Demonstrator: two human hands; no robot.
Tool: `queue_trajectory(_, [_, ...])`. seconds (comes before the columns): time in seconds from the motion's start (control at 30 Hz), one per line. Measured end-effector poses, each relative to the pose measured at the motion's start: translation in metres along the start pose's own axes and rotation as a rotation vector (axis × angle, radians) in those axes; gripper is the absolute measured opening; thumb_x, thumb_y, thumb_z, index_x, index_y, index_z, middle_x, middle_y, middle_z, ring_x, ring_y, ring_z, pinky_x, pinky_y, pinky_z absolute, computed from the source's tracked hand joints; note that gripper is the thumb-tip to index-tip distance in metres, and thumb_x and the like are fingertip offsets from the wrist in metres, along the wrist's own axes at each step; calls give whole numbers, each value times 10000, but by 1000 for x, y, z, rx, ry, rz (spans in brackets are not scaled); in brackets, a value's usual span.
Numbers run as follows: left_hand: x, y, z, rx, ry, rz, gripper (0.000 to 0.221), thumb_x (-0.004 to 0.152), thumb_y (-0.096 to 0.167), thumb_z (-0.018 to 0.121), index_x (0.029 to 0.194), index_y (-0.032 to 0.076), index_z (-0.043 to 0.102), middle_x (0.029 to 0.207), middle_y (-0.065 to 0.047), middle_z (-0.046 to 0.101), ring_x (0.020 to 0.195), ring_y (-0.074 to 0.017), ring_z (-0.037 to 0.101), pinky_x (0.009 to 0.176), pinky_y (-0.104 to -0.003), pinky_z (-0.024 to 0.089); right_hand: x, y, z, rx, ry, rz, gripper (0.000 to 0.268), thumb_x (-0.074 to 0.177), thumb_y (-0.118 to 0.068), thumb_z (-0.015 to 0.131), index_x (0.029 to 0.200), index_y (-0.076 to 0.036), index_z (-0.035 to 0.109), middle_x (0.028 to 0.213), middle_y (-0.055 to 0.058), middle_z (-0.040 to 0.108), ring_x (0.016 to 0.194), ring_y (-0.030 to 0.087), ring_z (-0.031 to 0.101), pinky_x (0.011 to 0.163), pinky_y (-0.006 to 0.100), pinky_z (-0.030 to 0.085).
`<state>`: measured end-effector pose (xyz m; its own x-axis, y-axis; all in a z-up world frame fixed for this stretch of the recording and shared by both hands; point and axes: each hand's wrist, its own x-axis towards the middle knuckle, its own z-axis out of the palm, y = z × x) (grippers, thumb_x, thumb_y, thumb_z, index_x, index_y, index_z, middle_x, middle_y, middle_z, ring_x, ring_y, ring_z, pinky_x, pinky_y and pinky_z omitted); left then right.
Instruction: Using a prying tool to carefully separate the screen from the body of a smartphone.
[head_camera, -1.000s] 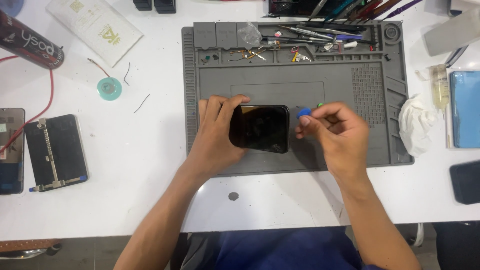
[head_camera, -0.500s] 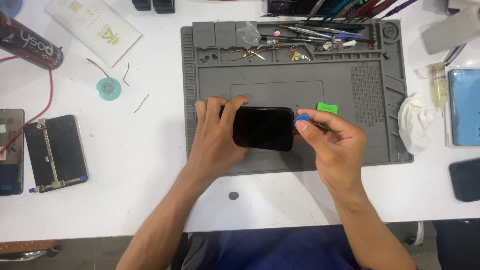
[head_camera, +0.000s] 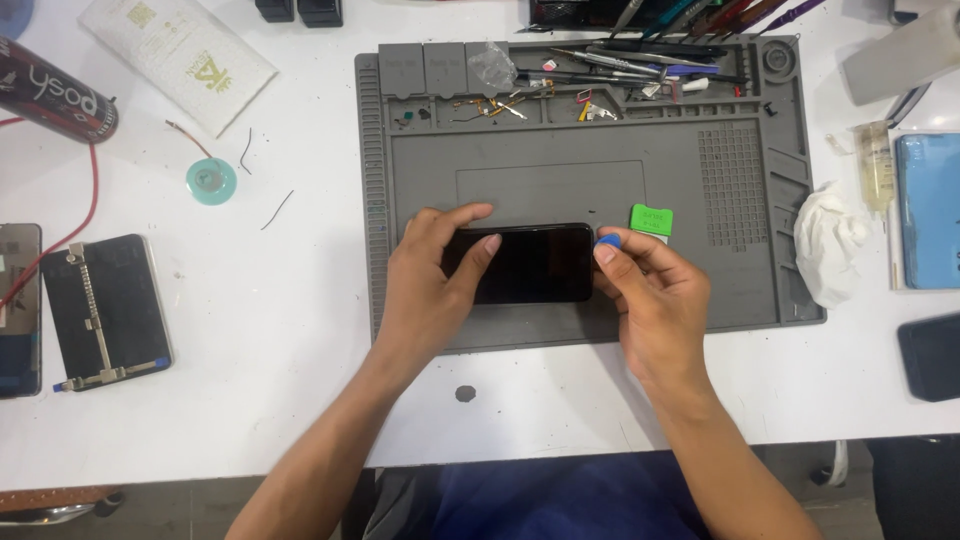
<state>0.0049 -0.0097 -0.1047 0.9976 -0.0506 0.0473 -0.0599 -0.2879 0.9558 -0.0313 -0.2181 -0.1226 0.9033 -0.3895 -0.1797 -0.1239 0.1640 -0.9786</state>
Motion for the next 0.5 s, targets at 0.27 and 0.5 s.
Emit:
queue_trajectory(0.27, [13, 1, -12, -736, 56, -424, 337, 869, 154, 728, 1110, -81, 704, 910, -242, 713, 901, -379, 710, 783, -529, 594, -17, 13, 12, 203, 53, 130, 254, 894, -5, 731, 1131, 82, 700, 902, 176, 728, 852, 256, 761, 791, 356, 671])
queue_trajectory(0.5, [15, 18, -20, -1067, 92, -444, 354, 928, 32, 578, 1214, -176, 560, 1152, -382, 663, 1159, -558, 622, 993, -698, 456, -32, 31, 18, 239, 74, 191, 273, 947, -46, 689, 1198, 61, 696, 1024, 226, 770, 949, 248, 750, 823, 326, 645])
